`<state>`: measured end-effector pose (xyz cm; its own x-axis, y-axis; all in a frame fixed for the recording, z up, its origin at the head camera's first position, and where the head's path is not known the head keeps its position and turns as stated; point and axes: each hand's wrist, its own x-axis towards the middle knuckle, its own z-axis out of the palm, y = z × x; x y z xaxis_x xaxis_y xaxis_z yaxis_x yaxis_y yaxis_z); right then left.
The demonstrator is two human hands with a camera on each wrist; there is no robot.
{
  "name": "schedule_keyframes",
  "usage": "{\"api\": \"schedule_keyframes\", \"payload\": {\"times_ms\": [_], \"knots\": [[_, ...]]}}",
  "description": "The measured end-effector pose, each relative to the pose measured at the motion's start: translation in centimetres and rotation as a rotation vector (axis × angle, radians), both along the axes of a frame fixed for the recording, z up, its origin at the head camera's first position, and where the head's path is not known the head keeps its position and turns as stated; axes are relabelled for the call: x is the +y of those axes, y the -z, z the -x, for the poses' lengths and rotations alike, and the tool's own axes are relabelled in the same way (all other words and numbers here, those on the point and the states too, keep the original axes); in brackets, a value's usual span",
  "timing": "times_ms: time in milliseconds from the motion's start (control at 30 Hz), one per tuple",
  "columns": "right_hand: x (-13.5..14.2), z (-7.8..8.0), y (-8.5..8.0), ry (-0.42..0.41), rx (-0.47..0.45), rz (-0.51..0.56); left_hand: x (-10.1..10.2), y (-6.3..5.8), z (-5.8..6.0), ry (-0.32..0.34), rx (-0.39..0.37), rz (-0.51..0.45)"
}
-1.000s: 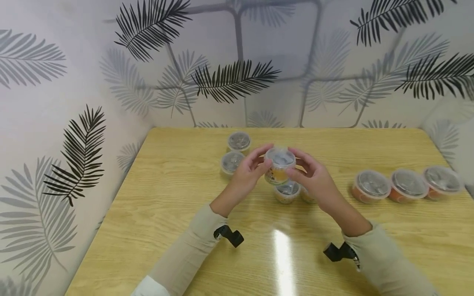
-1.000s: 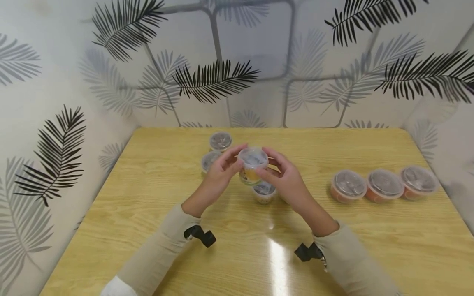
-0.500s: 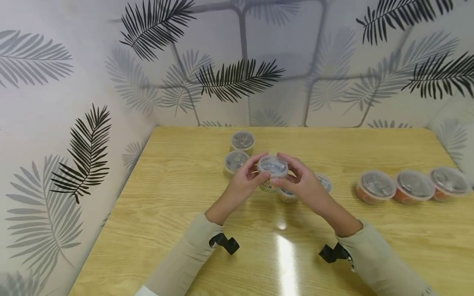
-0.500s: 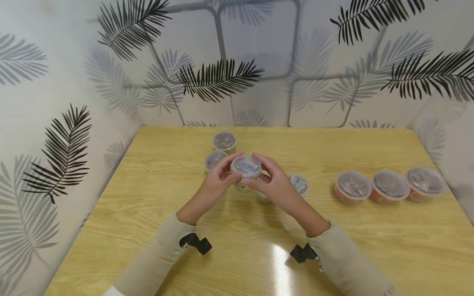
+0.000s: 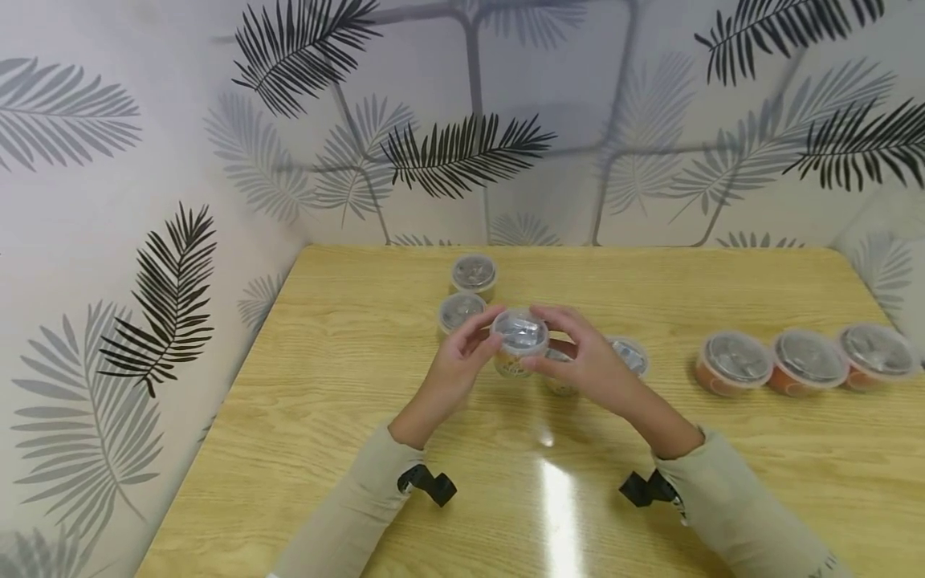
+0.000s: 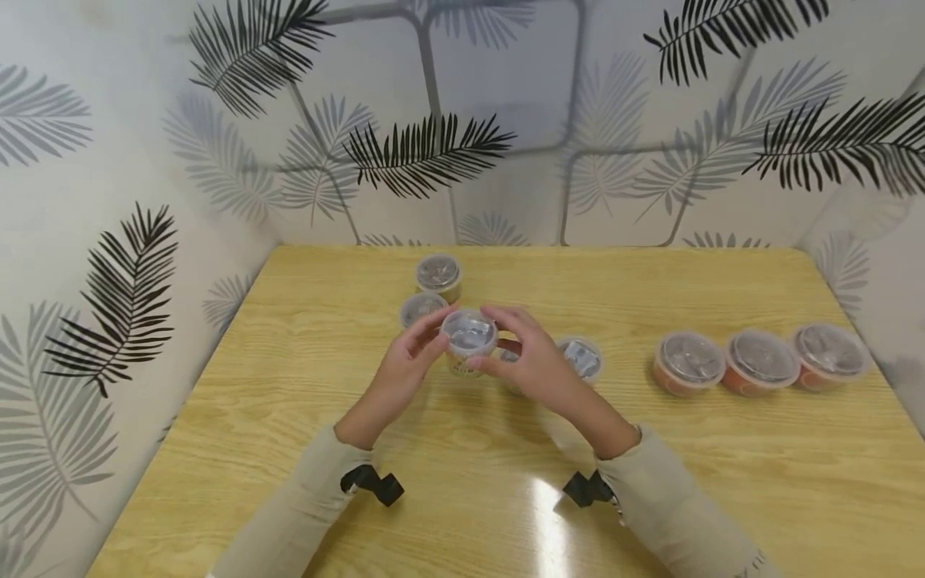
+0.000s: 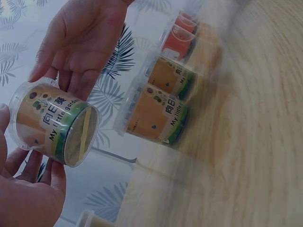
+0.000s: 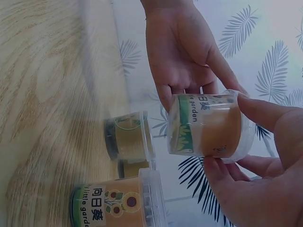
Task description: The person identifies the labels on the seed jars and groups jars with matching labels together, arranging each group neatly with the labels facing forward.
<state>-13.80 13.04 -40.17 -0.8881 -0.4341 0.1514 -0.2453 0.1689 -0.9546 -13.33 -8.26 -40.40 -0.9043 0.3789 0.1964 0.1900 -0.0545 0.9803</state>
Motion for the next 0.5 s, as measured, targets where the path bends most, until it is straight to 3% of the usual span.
{"api": "schedule_keyframes", "payload": {"times_ms": [200, 500], "knots": [[-0.6, 0.3, 0.4, -0.002, 0.045, -0.136, -0.4, 0.5, -0.3, -0.017, -0.022, 0.029], [-1.2, 0.7, 0.4, -0.016, 0.075, -0.254, -0.8, 1.4, -0.6, -0.032, -0.083, 0.064]]}}
